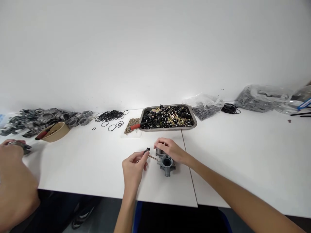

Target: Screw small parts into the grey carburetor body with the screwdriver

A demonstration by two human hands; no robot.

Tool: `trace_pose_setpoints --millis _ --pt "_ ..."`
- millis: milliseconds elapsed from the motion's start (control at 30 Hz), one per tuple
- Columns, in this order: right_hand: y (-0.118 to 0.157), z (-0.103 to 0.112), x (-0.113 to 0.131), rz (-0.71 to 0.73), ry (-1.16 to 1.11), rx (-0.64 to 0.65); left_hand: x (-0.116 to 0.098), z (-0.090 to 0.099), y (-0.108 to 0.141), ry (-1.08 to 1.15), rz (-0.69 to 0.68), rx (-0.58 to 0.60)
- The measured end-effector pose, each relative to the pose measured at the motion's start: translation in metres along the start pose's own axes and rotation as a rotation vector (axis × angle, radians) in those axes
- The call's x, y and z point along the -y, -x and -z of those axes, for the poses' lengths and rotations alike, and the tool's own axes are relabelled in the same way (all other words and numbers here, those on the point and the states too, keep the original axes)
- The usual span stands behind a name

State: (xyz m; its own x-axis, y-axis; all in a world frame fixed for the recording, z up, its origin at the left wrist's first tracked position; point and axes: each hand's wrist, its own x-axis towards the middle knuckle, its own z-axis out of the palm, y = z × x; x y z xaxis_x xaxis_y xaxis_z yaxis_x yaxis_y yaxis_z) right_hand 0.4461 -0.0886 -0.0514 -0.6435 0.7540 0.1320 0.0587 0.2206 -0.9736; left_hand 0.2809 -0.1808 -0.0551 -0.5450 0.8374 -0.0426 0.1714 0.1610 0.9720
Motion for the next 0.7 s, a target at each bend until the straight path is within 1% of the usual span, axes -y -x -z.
trace_pose_setpoints --millis 100,200,367,567,667,700 --pt "0.001 -0.003 0.001 0.001 0.022 -0.007 0.004 0.006 0.006 0.042 0.021 -0.029" --pt "0.000 -0.002 0.000 -0.010 0.023 -0.018 0.008 0.007 0.007 0.075 0.031 -0.045" --pt "0.000 -0.003 -0.001 -0.017 0.009 -0.027 0.009 0.001 0.009 0.082 0.026 -0.037" --pt "0.000 -0.004 -0.003 -0.026 0.008 -0.042 0.009 -0.003 0.016 0.116 0.026 -0.102" --pt "0.000 -0.006 -0.003 -0.029 0.009 -0.065 0.008 -0.009 0.022 0.110 -0.009 -0.169" --pt "0.000 -0.007 -0.003 -0.029 0.011 -0.077 0.008 -0.012 0.027 0.106 -0.015 -0.172"
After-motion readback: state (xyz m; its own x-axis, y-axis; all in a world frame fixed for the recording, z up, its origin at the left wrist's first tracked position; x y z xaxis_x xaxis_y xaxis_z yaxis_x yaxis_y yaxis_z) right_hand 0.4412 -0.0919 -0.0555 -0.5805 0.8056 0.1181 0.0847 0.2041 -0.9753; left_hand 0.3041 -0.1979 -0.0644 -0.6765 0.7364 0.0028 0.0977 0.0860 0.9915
